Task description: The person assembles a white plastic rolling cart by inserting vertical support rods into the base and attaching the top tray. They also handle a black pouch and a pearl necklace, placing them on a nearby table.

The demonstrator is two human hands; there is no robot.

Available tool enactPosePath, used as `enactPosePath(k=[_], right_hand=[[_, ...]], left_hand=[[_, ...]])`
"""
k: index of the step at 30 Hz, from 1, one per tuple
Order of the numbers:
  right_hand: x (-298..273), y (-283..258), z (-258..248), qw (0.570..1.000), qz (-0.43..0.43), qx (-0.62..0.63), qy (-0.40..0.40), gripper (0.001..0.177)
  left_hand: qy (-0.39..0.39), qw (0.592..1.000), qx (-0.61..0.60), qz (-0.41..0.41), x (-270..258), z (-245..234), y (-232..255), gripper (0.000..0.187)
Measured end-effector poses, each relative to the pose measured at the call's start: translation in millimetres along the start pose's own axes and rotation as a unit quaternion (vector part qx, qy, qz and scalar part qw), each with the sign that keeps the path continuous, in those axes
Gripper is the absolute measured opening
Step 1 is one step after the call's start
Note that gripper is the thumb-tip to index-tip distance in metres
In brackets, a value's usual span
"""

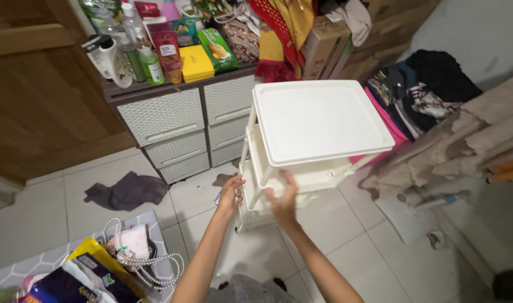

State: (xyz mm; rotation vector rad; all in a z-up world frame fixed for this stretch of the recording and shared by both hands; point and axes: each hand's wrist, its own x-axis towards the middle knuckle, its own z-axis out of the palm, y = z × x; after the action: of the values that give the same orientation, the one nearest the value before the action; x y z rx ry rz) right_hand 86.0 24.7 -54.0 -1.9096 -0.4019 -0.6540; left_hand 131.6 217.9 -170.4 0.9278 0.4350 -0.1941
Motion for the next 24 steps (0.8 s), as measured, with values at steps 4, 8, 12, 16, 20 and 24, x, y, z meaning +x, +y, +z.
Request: enactPosePath(k=[4,8,12,16,20,24], right_hand=[[3.4,-7.8,29.2,0.980,0.112,-0.107,-0.126,0.041],[7.9,14.7,13.9,0.983,0.066,-0.124,-0.114,0.028],[4.4,35.6,-50.0,0.985,-0.026,-0.150,-0.078,0.034],[3.2,41.9,-110.7,0.981,0.051,-0.184,-0.030,0.031],[-0.5,37.0,-129.3,0.984,0.075,-0.164,-0.001,0.035],[-16.5,25.4,-120.2,0.985,0.065,-0.157,-0.021,0.037]], left_hand=[[-0.028,0.998,-0.050,-0.022,9.3,-4.3,-14.6,0.037],[-0.027,0.999,-0.026,0.032,17.2,-3.2,-17.4,0.038],[-0.073,0.996,-0.048,0.036,20.3,4.6,-2.0,0.041],[-0.136,0.973,-0.175,-0.064,14.6,25.2,12.5,0.051],[-0.182,0.945,-0.239,-0.131,10.1,58.1,7.4,0.058],[-0.202,0.951,-0.193,-0.135,13.5,79.2,-5.6,0.054]])
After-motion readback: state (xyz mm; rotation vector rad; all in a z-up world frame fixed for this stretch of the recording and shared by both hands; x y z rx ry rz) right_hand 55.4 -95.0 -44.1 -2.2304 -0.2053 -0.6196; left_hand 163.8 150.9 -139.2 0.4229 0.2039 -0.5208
